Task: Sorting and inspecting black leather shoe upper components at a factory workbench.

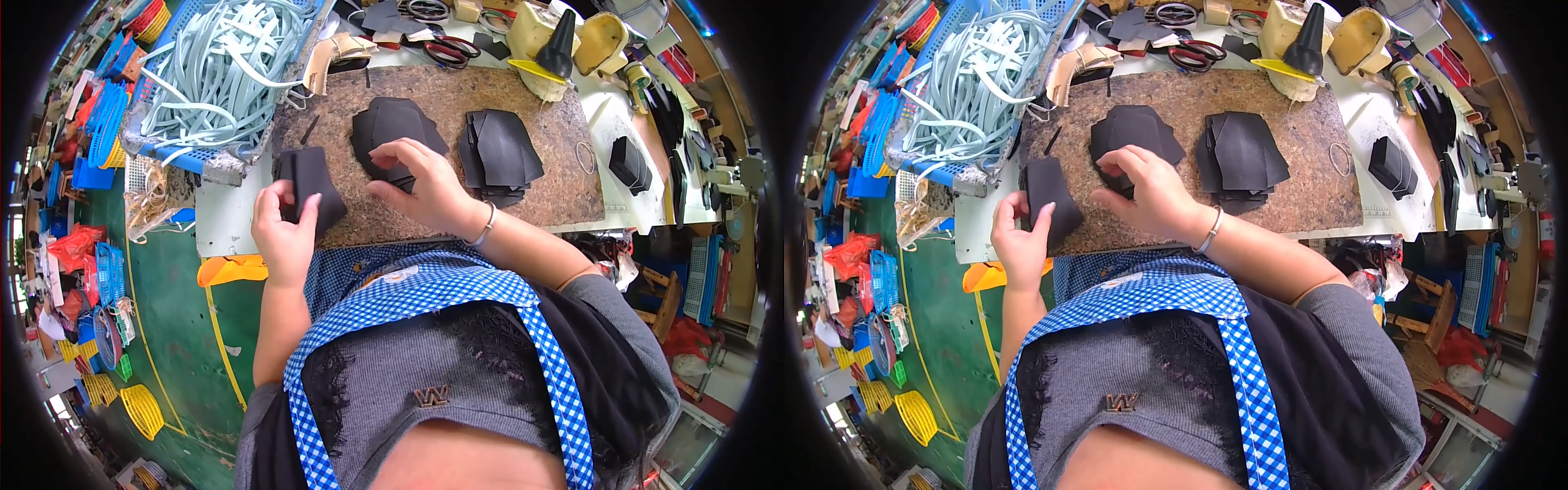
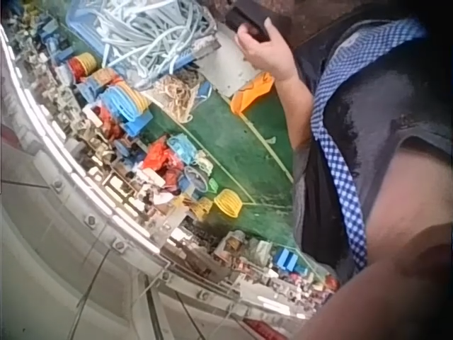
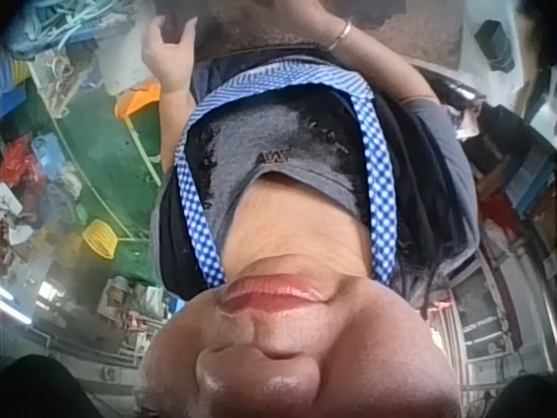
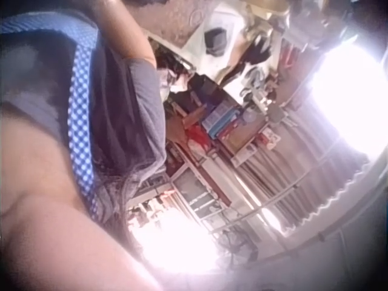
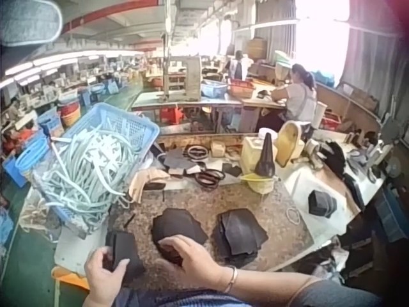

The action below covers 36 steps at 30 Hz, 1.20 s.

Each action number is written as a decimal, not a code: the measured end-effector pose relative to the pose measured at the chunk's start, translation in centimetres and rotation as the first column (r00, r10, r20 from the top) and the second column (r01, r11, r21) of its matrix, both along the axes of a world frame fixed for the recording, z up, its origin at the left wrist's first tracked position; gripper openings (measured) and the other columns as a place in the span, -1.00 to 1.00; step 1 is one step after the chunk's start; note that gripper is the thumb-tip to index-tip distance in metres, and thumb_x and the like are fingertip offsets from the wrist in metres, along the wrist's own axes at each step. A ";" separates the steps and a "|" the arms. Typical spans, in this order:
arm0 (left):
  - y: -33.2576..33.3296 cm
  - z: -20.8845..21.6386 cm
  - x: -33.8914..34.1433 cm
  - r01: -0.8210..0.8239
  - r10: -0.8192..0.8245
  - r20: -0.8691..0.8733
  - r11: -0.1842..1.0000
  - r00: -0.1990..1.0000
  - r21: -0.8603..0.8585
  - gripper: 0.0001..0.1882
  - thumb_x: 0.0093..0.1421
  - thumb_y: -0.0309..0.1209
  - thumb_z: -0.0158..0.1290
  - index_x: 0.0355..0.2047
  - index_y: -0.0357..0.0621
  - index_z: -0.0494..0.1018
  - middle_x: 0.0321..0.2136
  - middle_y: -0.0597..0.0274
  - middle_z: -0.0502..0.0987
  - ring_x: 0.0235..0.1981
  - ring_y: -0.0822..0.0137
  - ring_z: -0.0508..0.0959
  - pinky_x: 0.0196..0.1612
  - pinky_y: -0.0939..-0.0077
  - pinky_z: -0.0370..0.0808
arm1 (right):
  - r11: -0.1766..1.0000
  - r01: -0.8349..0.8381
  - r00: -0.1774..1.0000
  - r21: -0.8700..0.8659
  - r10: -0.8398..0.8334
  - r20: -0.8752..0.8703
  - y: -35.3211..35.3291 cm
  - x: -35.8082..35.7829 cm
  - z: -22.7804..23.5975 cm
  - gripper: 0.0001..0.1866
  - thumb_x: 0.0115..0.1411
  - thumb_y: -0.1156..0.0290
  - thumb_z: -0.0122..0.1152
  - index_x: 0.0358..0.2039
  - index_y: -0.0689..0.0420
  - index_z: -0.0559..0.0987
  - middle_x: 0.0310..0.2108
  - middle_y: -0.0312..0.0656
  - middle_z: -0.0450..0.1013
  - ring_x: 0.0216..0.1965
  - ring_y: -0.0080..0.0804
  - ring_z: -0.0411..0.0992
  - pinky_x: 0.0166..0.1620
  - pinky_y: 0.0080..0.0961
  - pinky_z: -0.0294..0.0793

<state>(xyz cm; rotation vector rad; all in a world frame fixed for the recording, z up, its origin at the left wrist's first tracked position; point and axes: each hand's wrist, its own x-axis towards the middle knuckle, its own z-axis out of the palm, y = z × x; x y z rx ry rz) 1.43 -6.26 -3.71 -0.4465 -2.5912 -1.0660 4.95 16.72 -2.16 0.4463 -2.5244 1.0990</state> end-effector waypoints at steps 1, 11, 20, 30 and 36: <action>0.0 -0.1 0.2 0.042 -0.147 0.308 0.945 0.940 0.323 -0.59 -0.03 -0.48 0.26 -0.17 -0.24 0.38 -0.35 0.23 0.51 -0.37 0.42 0.52 -0.27 0.49 0.45 | 0.975 -0.004 0.985 -0.224 0.043 0.169 -0.3 0.5 0.5 -0.56 -0.02 0.37 0.38 -0.14 0.22 0.46 -0.22 -0.13 0.44 -0.21 -0.30 0.46 -0.12 -0.47 0.46; 6.0 3.0 4.3 -0.510 -0.941 0.254 0.110 0.221 0.853 -0.52 0.19 -0.46 -0.07 0.12 -0.30 0.20 0.02 -0.01 0.38 0.04 0.11 0.43 0.13 0.19 0.37 | 0.711 0.154 0.875 -0.686 0.225 0.429 0.1 2.5 1.9 -0.75 0.16 0.33 0.24 -0.27 0.26 0.50 -0.41 -0.31 0.47 -0.36 -0.69 0.38 -0.31 -0.66 0.43; 7.5 3.1 4.2 -0.471 -0.898 0.407 0.290 0.167 0.833 -0.53 0.16 -0.50 -0.07 0.10 -0.35 0.21 -0.03 -0.03 0.41 -0.01 0.12 0.47 0.07 0.23 0.43 | 0.658 0.402 0.768 -0.637 0.136 0.625 2.9 3.4 0.7 -0.79 0.05 0.37 0.37 -0.43 0.20 0.52 -0.59 -0.50 0.36 -0.52 -0.77 0.25 -0.44 -0.77 0.27; 8.5 2.4 3.8 -0.444 -0.748 0.522 0.336 0.411 0.831 -0.55 0.12 -0.63 0.01 0.06 -0.27 0.28 -0.05 0.03 0.43 -0.06 0.17 0.49 0.03 0.29 0.47 | 0.686 0.424 0.768 -0.591 0.073 0.636 3.6 3.8 0.0 -0.73 0.06 0.36 0.36 -0.63 0.13 0.45 -0.63 -0.53 0.29 -0.56 -0.84 0.18 -0.53 -0.78 0.14; 8.2 2.9 4.0 -0.466 -0.797 0.513 0.339 0.319 0.817 -0.48 0.09 -0.68 0.03 0.09 -0.24 0.24 -0.05 0.04 0.43 -0.07 0.18 0.50 0.01 0.28 0.48 | 0.780 0.272 0.899 -0.564 0.004 0.439 2.8 4.2 -2.4 -0.66 -0.02 0.30 0.43 -0.56 0.25 0.46 -0.72 -0.41 0.25 -0.60 -0.73 0.20 -0.55 -0.65 0.25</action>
